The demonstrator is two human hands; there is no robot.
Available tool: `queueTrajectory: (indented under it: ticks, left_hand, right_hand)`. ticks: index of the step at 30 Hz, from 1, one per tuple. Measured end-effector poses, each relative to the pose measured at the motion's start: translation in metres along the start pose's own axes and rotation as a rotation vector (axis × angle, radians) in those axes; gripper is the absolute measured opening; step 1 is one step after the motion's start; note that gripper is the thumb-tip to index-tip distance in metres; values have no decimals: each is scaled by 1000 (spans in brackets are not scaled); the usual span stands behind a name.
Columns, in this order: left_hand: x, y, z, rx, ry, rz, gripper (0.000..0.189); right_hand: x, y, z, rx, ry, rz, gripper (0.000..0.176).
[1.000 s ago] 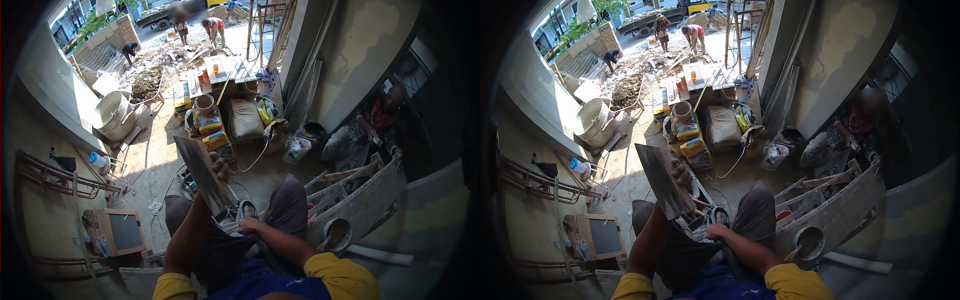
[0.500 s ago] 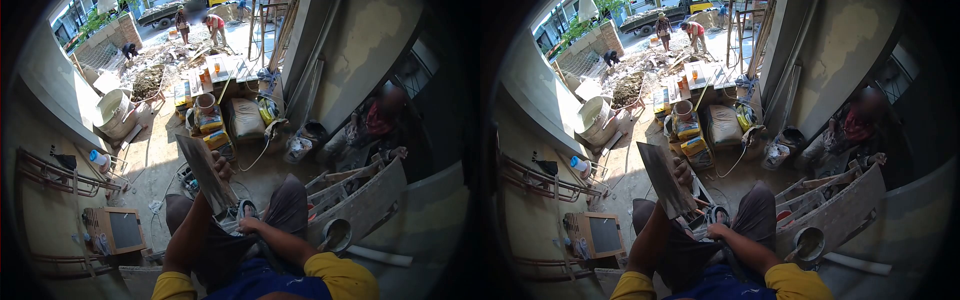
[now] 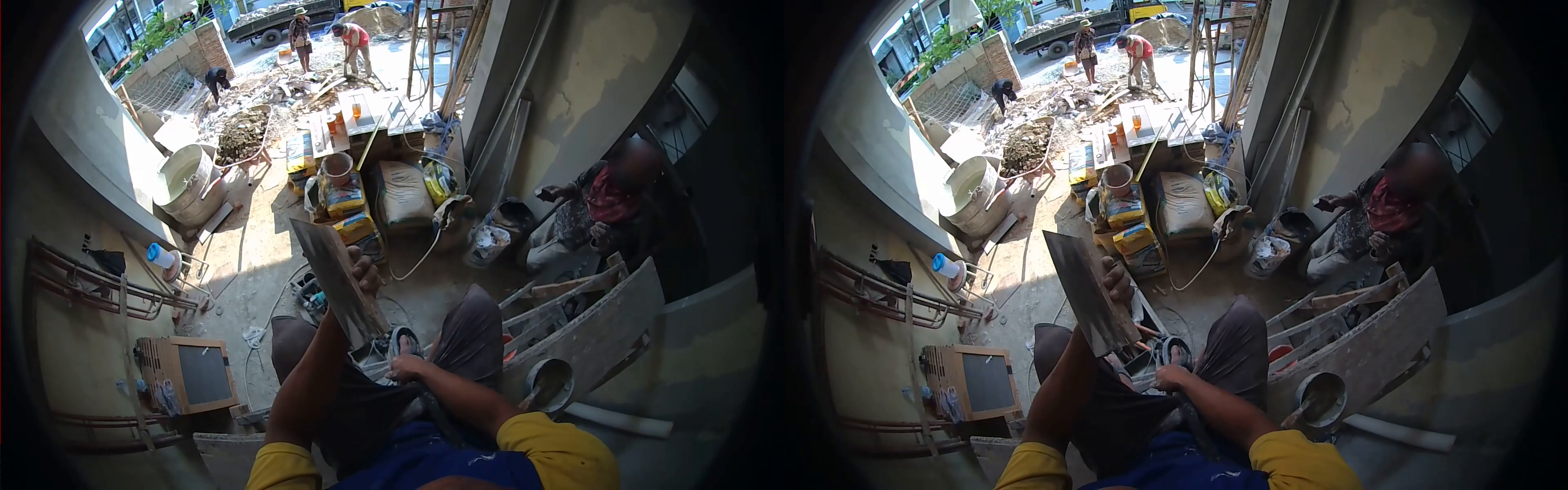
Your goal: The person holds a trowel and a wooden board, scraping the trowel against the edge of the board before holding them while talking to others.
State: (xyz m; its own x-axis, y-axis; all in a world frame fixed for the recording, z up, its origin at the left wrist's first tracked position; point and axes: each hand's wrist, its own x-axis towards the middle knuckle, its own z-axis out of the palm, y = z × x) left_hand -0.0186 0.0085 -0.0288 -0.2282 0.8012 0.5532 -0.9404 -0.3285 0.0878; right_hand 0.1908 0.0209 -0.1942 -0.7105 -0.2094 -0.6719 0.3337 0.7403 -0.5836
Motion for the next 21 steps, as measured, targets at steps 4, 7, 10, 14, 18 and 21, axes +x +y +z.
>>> queueTrajectory:
  ticks: [4, 7, 10, 14, 18, 21]
  left_hand:
    - [-1, -1, 3, 2, 15, 6, 39]
    - [0, -3, 5, 4, 23, 21, 38]
    - [1, -2, 5, -9, -1, 12, 38]
    - [-1, -2, 5, -3, 19, 14, 38]
    - [2, -2, 5, -13, -12, 14, 38]
    - [0, -1, 4, -5, 9, 14, 38]
  right_hand:
    - [-3, -2, -2, -21, 12, -29, 47]
    - [-8, -7, -8, 14, -27, -17, 47]
    - [-7, -6, -7, 46, -16, -6, 47]
    - [-1, -2, -1, -24, 16, -35, 48]
    - [1, -2, -1, -3, -6, -3, 48]
    - [0, -2, -1, 27, 3, 5, 48]
